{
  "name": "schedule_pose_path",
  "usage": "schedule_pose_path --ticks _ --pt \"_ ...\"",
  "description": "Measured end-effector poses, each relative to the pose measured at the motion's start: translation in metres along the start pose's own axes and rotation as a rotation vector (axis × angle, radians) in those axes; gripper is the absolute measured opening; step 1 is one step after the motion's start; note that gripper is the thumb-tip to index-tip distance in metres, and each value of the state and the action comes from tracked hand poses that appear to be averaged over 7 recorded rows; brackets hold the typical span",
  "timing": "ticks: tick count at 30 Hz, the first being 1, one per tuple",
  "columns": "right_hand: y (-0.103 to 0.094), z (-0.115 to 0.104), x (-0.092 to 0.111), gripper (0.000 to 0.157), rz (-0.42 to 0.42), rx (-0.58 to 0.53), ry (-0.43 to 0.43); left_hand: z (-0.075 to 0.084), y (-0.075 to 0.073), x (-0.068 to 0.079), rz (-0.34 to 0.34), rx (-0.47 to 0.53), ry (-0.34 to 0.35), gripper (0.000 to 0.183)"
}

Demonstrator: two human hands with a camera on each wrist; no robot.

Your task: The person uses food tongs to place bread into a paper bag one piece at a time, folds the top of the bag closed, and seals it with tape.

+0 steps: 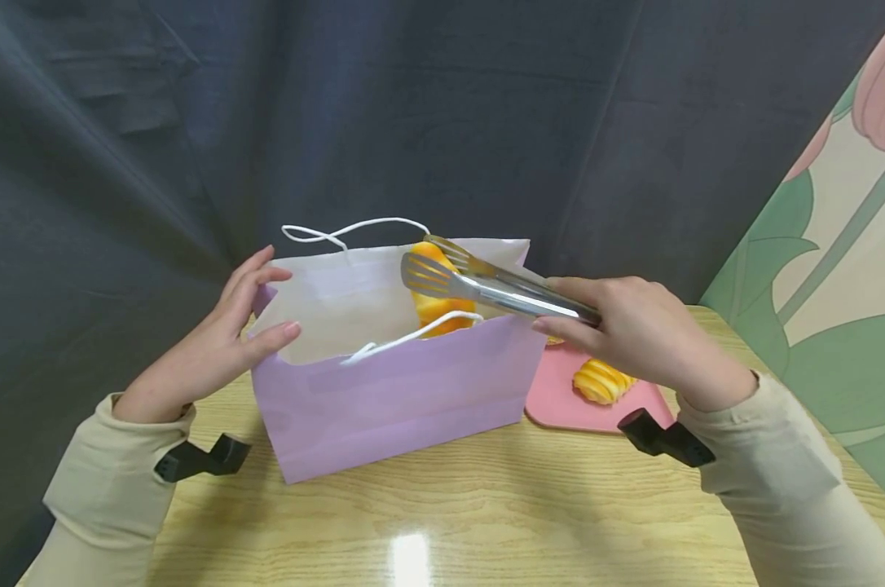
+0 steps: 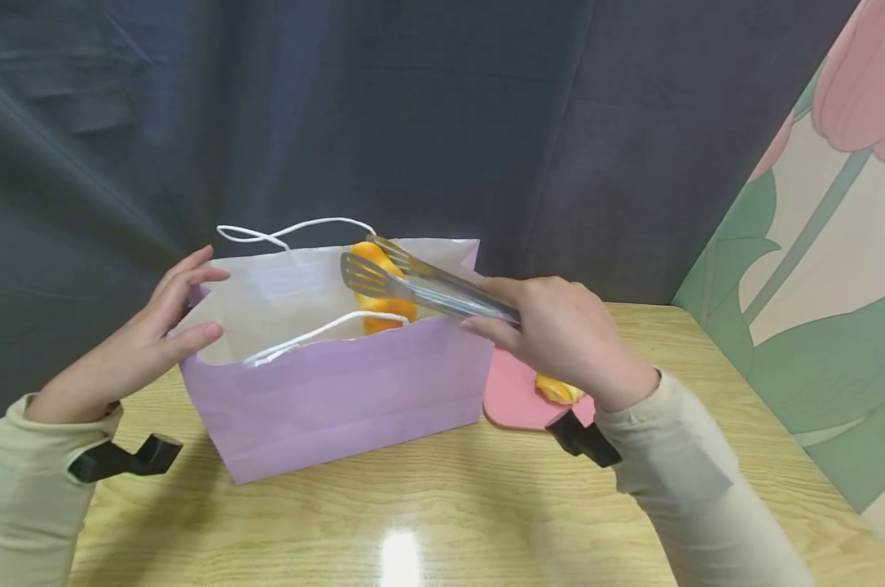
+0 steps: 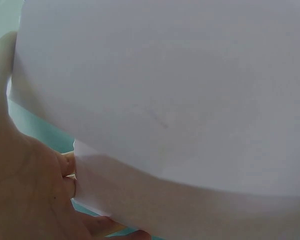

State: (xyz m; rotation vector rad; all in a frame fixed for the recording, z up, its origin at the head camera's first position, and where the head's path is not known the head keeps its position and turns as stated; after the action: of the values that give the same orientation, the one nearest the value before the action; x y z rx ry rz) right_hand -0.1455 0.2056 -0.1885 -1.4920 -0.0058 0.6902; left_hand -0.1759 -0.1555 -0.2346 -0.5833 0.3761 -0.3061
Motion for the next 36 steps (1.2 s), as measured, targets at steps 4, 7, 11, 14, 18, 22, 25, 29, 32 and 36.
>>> schedule_pose_path --ticks 4,7,11,14,18,22,25,29,32,36 --pt "-0.002 0.001 -0.002 0.033 -0.032 0.018 0.005 0.001 0.001 0.000 -0.001 0.006 -0.001 0.061" --pt "-0.003 0.002 -0.003 0.035 -0.051 0.027 0.012 0.001 0.001 -0.001 -0.001 0.005 -0.009 0.061" --pt "-0.004 0.003 -0.005 0.036 -0.075 0.037 0.017 0.001 0.001 -0.001 0.000 0.003 -0.016 0.061" --pt "-0.005 0.003 -0.006 0.034 -0.096 0.045 0.015 0.001 0.001 -0.001 -0.002 0.004 -0.012 0.061" --pt "-0.007 0.003 -0.009 0.032 -0.125 0.050 0.011 0.001 0.001 -0.001 0.000 0.006 -0.003 0.061" --pt "-0.008 0.004 -0.011 0.039 -0.153 0.046 0.030 0.001 0.000 0.000 0.002 0.006 0.001 0.060" --pt "-0.009 0.005 -0.011 0.048 -0.171 0.042 0.050 0.000 0.000 0.000 0.004 0.001 0.001 0.061" --pt "-0.008 0.007 -0.010 0.054 -0.180 0.033 0.068 0.000 -0.001 0.000 0.012 -0.007 0.002 0.061" --pt "-0.007 0.008 -0.009 0.055 -0.179 0.024 0.077 0.000 -0.001 0.000 0.018 -0.008 -0.005 0.061" --pt "-0.006 0.009 -0.006 0.056 -0.165 0.013 0.091 0.000 -0.001 0.000 0.016 -0.013 -0.019 0.062"
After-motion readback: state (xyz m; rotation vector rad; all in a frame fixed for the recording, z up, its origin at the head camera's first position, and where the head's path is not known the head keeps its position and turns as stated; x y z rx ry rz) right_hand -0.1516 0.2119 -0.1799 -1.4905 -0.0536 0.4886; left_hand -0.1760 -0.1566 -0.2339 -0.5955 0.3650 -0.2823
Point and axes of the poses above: each hand's wrist, its own x-axis away from the middle knuckle, its own y-axis out of the palm, z = x × y, the point moved 3 cm from there along -x, towards the middle knuckle, and after that the axes turned 10 degrees about x, right-handed, at the moved point
